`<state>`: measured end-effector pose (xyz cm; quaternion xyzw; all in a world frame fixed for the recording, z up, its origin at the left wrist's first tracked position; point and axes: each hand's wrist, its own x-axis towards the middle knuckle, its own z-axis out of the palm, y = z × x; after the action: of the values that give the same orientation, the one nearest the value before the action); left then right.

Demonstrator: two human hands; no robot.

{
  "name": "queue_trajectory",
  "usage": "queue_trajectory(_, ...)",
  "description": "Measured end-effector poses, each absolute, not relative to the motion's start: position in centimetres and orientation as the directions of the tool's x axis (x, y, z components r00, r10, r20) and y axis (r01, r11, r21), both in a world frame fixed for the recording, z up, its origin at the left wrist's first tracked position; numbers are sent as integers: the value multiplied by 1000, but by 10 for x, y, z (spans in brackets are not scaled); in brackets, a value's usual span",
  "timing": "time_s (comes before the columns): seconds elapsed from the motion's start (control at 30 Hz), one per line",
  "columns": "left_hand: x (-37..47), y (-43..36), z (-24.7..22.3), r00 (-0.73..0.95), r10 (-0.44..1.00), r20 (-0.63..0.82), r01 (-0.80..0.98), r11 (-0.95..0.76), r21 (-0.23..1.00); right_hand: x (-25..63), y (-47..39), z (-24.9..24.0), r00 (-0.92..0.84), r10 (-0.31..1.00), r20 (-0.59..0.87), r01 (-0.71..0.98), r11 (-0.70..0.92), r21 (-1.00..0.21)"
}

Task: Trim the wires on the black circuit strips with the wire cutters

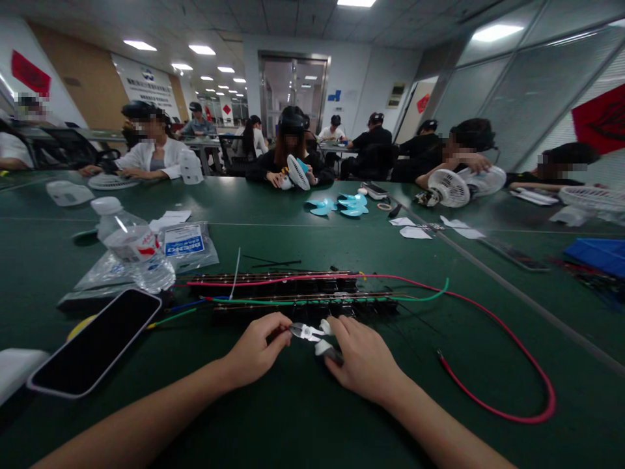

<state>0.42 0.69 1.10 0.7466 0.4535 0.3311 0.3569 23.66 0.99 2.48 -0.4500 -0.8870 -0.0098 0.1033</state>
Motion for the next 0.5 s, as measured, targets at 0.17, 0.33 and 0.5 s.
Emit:
queue_trajectory(0.17, 5, 6, 10, 364, 913, 184, 452, -346, 822, 237, 8, 22, -569, 793, 218, 804, 592, -56)
queue_trajectory(0.33, 5, 6, 9, 370, 908, 195, 476, -366, 800, 238, 8, 23, -565, 804, 185, 810, 583, -61)
queue_trajectory(0.5, 4, 6, 8, 367, 905, 213, 498, -385, 777, 237, 7, 26, -563, 814, 143, 815, 575, -66)
